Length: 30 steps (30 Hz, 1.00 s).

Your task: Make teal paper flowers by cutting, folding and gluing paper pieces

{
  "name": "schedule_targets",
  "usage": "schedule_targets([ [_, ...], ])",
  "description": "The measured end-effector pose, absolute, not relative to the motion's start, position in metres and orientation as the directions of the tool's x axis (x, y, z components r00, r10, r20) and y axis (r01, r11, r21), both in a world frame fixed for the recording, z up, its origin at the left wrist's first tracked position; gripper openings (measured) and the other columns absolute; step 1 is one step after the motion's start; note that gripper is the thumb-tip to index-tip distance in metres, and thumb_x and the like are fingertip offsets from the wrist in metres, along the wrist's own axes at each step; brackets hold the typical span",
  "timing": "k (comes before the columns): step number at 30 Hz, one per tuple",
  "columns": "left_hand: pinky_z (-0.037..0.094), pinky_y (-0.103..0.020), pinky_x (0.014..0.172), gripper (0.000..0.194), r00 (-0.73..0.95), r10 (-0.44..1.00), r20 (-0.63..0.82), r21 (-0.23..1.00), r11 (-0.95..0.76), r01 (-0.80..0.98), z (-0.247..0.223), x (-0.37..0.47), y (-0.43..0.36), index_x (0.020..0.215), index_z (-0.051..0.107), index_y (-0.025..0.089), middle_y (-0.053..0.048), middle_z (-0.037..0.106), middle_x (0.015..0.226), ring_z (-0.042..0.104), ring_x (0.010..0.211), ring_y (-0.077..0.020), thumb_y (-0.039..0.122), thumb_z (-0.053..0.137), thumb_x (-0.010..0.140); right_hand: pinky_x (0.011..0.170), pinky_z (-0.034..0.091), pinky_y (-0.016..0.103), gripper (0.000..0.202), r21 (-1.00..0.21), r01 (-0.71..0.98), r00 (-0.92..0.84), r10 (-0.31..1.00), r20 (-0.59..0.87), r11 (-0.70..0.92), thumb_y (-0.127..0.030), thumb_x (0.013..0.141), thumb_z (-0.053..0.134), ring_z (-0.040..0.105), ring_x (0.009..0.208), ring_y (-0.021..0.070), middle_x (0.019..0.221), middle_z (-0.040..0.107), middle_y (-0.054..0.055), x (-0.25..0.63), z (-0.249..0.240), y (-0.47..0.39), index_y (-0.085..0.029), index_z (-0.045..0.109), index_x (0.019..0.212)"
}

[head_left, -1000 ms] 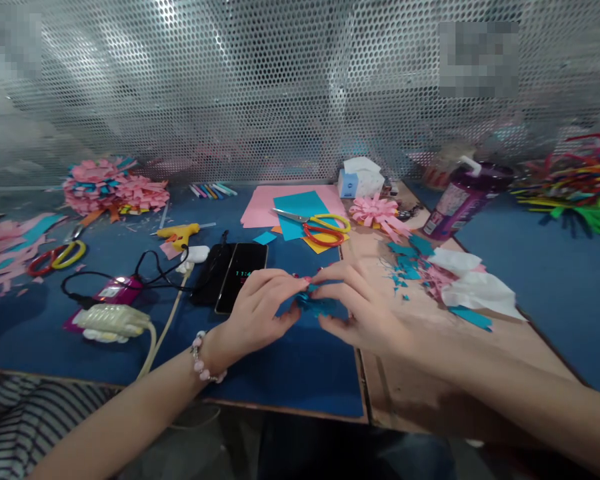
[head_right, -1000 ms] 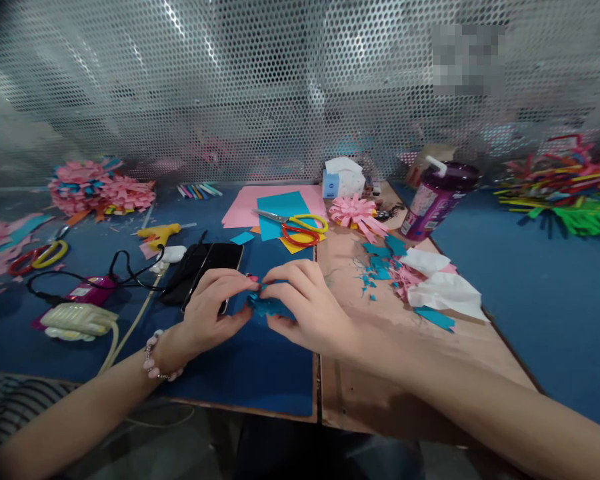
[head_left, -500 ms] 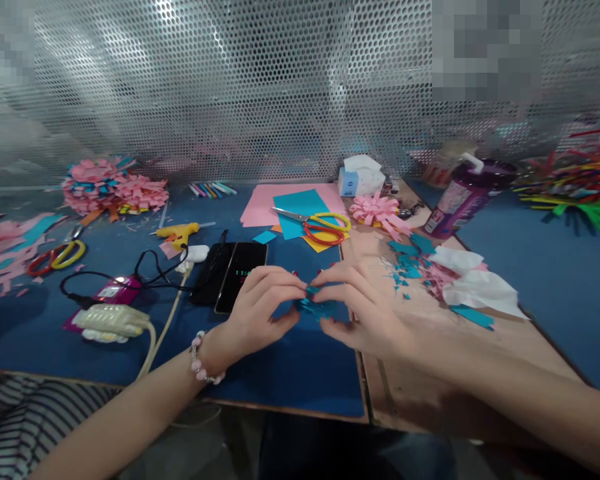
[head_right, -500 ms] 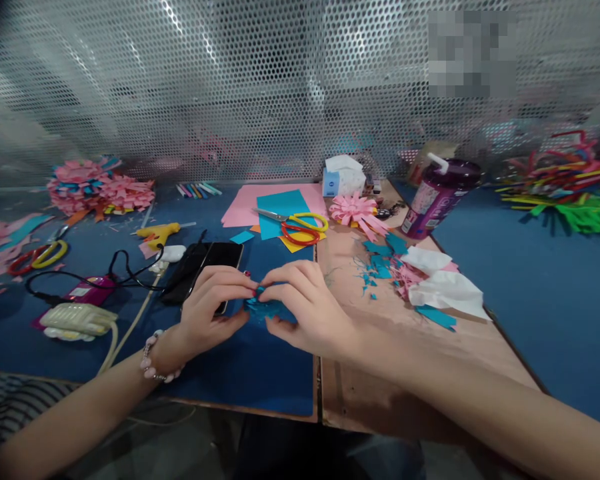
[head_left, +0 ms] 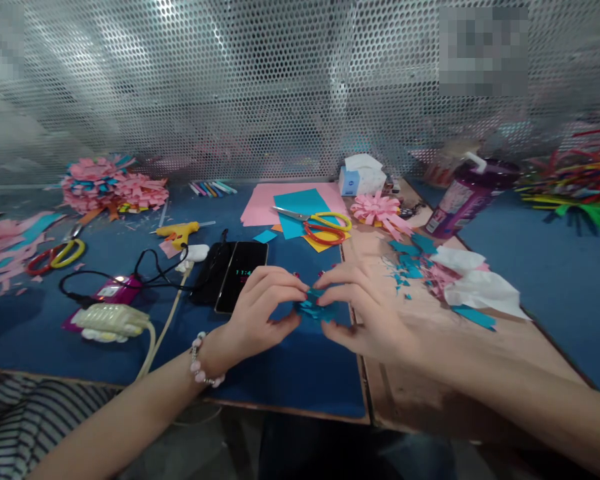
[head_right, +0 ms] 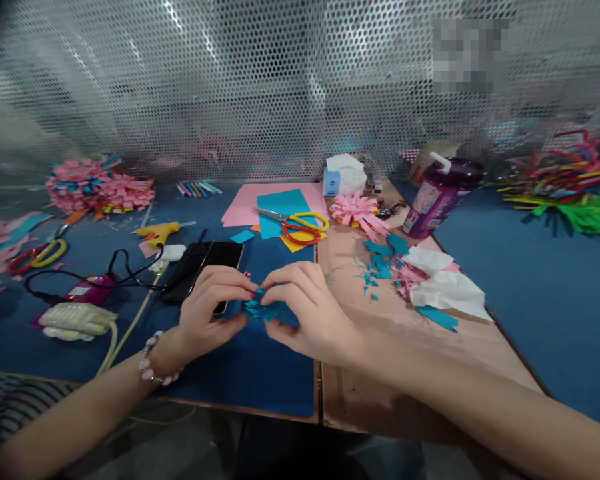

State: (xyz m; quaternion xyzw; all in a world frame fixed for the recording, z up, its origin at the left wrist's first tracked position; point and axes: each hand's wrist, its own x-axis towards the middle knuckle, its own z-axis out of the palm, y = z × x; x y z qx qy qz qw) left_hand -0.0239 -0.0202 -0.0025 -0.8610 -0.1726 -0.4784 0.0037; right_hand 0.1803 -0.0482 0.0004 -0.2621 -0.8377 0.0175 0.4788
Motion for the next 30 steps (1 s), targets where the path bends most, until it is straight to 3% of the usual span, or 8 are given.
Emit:
schedule_targets([
  [30, 0.054, -0.034, 0.077, 0.021, 0.470, 0.271, 0.840, 0.143, -0.946, 0.290, -0.0008, -0.0242, -0.0210, 0.098, 0.058, 0.021, -0.004, 0.071, 0.087, 0.064, 0.086, -0.0177, 0.012, 0.063, 0.080, 0.087, 0.049, 0.040, 0.026, -0.265, 0.395, -0.432, 0.433, 0.791, 0.879, -0.007, 0.075, 0.058, 0.057, 0.096, 0.0189, 0.100, 0.062, 0.005, 0.1811, 0.0045, -0.0492, -0.023, 0.050, 0.094],
])
